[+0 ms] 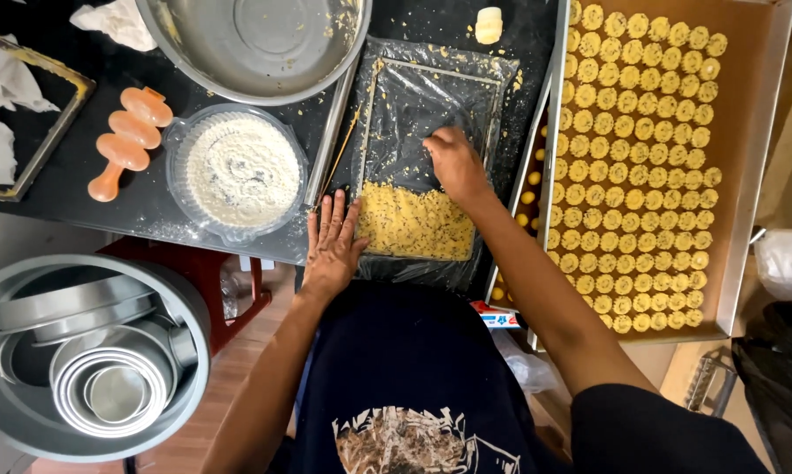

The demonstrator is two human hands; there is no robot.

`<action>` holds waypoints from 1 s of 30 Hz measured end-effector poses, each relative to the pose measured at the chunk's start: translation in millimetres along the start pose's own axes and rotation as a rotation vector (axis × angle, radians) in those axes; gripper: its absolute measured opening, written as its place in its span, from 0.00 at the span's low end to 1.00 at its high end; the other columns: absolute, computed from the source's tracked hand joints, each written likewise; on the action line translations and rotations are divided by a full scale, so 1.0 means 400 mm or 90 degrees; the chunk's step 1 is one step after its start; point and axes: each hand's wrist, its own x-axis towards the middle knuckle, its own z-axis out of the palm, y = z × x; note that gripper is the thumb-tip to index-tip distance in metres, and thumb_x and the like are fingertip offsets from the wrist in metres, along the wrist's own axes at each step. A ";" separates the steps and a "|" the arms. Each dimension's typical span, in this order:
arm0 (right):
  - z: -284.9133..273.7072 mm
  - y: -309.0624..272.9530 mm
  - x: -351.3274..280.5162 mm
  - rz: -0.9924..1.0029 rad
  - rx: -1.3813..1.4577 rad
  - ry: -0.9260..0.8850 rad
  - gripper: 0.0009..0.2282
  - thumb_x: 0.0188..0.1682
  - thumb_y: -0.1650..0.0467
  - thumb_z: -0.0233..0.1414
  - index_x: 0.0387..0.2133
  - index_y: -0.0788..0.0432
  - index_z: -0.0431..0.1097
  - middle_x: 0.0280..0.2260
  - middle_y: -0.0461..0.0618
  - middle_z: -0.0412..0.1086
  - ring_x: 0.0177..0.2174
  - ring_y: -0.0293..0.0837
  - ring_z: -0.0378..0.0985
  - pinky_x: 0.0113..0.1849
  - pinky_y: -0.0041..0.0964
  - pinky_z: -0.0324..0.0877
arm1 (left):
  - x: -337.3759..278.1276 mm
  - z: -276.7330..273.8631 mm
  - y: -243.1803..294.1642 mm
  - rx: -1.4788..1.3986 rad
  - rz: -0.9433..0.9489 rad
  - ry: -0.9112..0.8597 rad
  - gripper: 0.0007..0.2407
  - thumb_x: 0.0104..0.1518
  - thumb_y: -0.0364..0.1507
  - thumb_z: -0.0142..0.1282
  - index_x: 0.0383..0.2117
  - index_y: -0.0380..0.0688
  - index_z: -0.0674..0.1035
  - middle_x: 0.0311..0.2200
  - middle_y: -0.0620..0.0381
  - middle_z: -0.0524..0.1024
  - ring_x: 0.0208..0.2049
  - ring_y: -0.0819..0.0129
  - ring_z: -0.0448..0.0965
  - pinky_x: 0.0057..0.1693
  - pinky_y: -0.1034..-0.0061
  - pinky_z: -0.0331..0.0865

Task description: The person presses dough into a mold to form small cookies on a tray.

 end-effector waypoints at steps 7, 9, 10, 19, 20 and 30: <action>-0.100 -0.006 -0.009 0.520 0.494 -0.042 0.08 0.48 0.78 0.60 0.40 0.60 0.80 0.38 0.53 0.80 0.34 0.40 0.82 0.38 0.31 0.78 | -0.005 0.013 -0.008 -0.007 0.013 0.033 0.31 0.65 0.42 0.49 0.73 0.56 0.52 0.75 0.49 0.41 0.75 0.51 0.36 0.74 0.50 0.32; -0.155 -0.031 -0.044 0.610 0.546 -0.099 0.10 0.47 0.77 0.60 0.42 0.61 0.79 0.38 0.52 0.80 0.34 0.39 0.82 0.39 0.29 0.79 | -0.005 0.021 -0.011 -0.004 0.019 0.043 0.30 0.65 0.41 0.49 0.73 0.55 0.53 0.75 0.49 0.41 0.75 0.51 0.37 0.74 0.49 0.32; -0.172 -0.042 -0.072 0.689 0.614 -0.115 0.10 0.47 0.76 0.59 0.42 0.63 0.79 0.37 0.51 0.80 0.33 0.39 0.82 0.39 0.30 0.79 | -0.003 0.021 -0.012 -0.003 0.016 0.037 0.31 0.65 0.41 0.49 0.73 0.55 0.53 0.75 0.48 0.41 0.75 0.50 0.37 0.74 0.49 0.32; -0.179 -0.021 -0.337 0.772 0.668 -0.027 0.07 0.49 0.77 0.58 0.40 0.67 0.79 0.37 0.51 0.80 0.33 0.39 0.81 0.39 0.31 0.78 | -0.004 0.021 -0.015 0.018 0.033 0.029 0.30 0.66 0.41 0.48 0.73 0.52 0.53 0.75 0.47 0.40 0.75 0.49 0.36 0.74 0.46 0.33; -0.183 -0.033 -0.344 0.741 0.634 -0.049 0.07 0.49 0.78 0.58 0.40 0.65 0.79 0.38 0.49 0.80 0.33 0.38 0.81 0.39 0.30 0.78 | -0.003 0.018 -0.015 0.025 0.035 0.022 0.30 0.66 0.41 0.48 0.73 0.50 0.52 0.75 0.46 0.39 0.75 0.47 0.36 0.73 0.46 0.32; -0.165 -0.151 -0.366 0.468 0.359 -0.049 0.05 0.46 0.81 0.58 0.34 0.62 0.78 0.33 0.51 0.75 0.33 0.40 0.82 0.36 0.31 0.76 | -0.003 0.021 -0.012 0.015 0.025 0.020 0.30 0.66 0.41 0.47 0.74 0.51 0.52 0.75 0.46 0.40 0.76 0.47 0.36 0.74 0.45 0.33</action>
